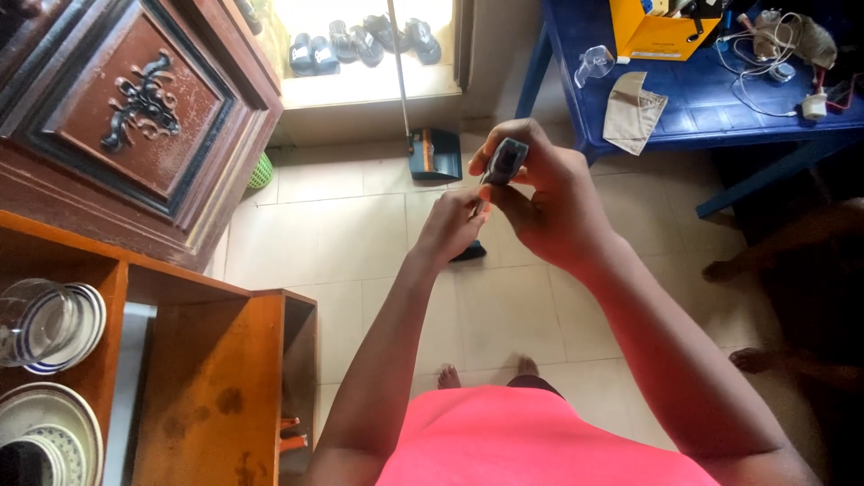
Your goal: Assembling a broom by screwing the handle into the brush head.
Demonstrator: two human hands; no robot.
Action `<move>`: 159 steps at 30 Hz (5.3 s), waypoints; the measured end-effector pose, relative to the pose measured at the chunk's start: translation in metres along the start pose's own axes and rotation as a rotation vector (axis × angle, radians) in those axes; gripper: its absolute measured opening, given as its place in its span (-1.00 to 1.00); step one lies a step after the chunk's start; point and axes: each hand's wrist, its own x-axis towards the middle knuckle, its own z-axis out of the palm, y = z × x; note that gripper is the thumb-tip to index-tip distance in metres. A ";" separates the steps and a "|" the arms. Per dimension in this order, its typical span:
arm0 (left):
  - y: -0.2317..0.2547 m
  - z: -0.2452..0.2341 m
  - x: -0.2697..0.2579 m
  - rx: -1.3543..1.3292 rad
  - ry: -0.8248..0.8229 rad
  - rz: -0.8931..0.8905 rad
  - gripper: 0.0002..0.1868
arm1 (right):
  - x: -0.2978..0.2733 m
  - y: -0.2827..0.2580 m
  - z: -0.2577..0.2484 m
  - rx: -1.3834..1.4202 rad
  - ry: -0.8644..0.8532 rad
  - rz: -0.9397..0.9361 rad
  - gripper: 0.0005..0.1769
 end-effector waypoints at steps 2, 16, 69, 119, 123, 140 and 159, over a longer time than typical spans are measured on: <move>0.007 0.009 0.001 0.009 0.032 -0.023 -0.90 | -0.006 0.004 -0.005 0.015 0.008 -0.008 -0.57; 0.081 0.055 0.021 0.127 0.100 -0.005 -0.80 | -0.015 -0.002 -0.098 0.025 -0.030 -0.057 -0.60; 0.088 0.174 0.021 0.130 0.394 0.124 -0.80 | -0.104 0.045 -0.144 0.042 0.111 -0.092 -0.51; 0.201 0.265 -0.287 -0.113 -0.006 0.389 -0.73 | -0.381 -0.245 -0.089 -0.275 0.491 0.181 -0.61; 0.222 0.294 -0.308 -0.061 -0.026 0.342 -0.81 | -0.416 -0.258 -0.109 -0.282 0.493 0.181 -0.63; 0.250 0.368 -0.391 -0.068 -0.035 0.380 -0.88 | -0.503 -0.306 -0.142 -0.241 0.455 0.226 -0.57; 0.285 0.311 -0.418 -0.115 -0.170 0.151 -0.77 | -0.454 -0.338 -0.155 -0.217 0.299 0.310 -0.55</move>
